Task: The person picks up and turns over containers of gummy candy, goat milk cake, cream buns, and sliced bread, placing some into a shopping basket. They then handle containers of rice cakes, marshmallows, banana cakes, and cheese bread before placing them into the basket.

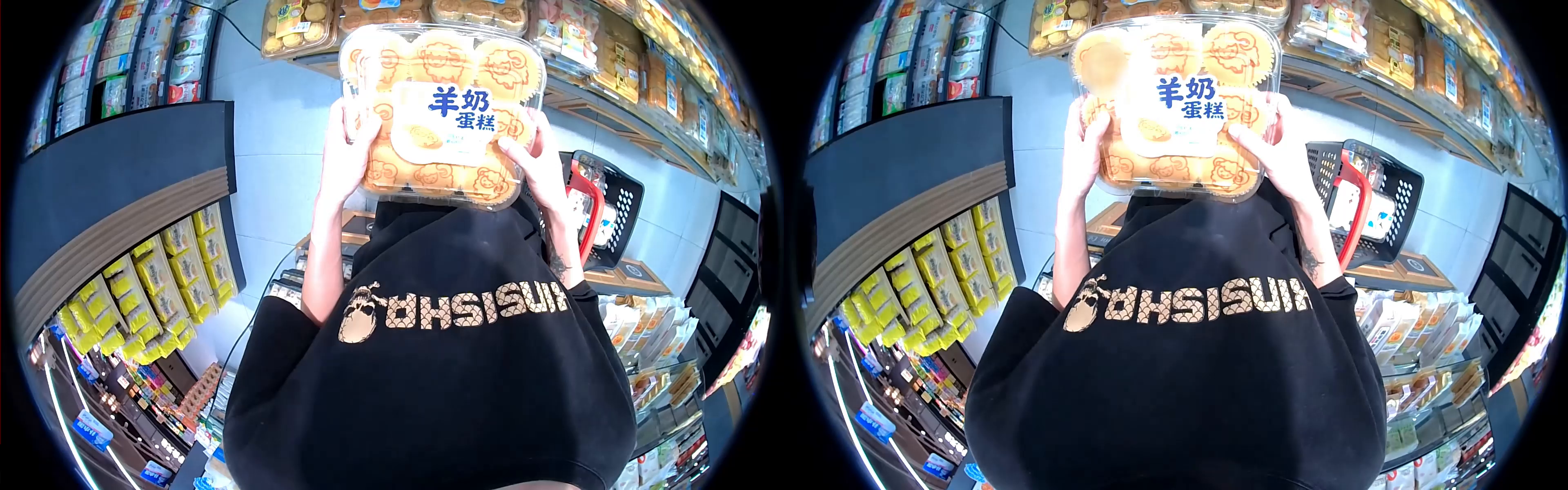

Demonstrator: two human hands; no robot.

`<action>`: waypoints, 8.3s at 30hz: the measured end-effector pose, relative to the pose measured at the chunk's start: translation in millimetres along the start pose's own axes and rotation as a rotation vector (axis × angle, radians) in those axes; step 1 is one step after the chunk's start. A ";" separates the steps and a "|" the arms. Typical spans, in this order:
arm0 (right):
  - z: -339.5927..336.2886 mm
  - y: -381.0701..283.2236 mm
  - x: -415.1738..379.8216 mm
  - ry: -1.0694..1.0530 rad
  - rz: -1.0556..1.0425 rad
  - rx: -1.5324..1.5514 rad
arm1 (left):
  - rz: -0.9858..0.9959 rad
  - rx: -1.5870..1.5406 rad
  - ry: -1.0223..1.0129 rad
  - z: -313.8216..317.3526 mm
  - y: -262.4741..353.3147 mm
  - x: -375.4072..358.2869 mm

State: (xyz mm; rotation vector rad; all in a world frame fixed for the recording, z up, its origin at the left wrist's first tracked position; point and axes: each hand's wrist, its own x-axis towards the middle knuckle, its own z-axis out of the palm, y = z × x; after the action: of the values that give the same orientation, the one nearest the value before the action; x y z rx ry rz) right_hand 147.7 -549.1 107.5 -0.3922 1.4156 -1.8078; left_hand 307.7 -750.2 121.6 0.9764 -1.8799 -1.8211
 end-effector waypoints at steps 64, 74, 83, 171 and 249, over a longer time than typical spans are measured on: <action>51.1 -86.9 33.6 0.111 -0.664 -0.890 | -0.293 -0.562 -0.327 45.2 -8.6 -24.6; 61.4 -78.0 29.6 0.090 -0.645 -0.934 | -0.286 -0.511 -0.393 51.4 -4.8 -28.7; 33.6 -71.6 33.8 0.059 -0.543 -0.707 | -0.320 -0.523 -0.449 64.2 -11.1 -20.3; -51.6 102.8 82.4 1.045 0.271 -0.859 | 0.252 0.659 -1.334 152.6 -48.1 214.4; -315.0 128.9 -352.0 1.912 0.340 -1.100 | 0.185 1.072 -2.170 442.0 -151.7 -161.1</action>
State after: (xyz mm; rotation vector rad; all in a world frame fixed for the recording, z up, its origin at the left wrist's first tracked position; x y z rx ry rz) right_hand 214.9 -86.1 -36.8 1.4125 3.2754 -0.4836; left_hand 159.5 -308.1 -42.4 -2.1480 -3.6438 -1.2355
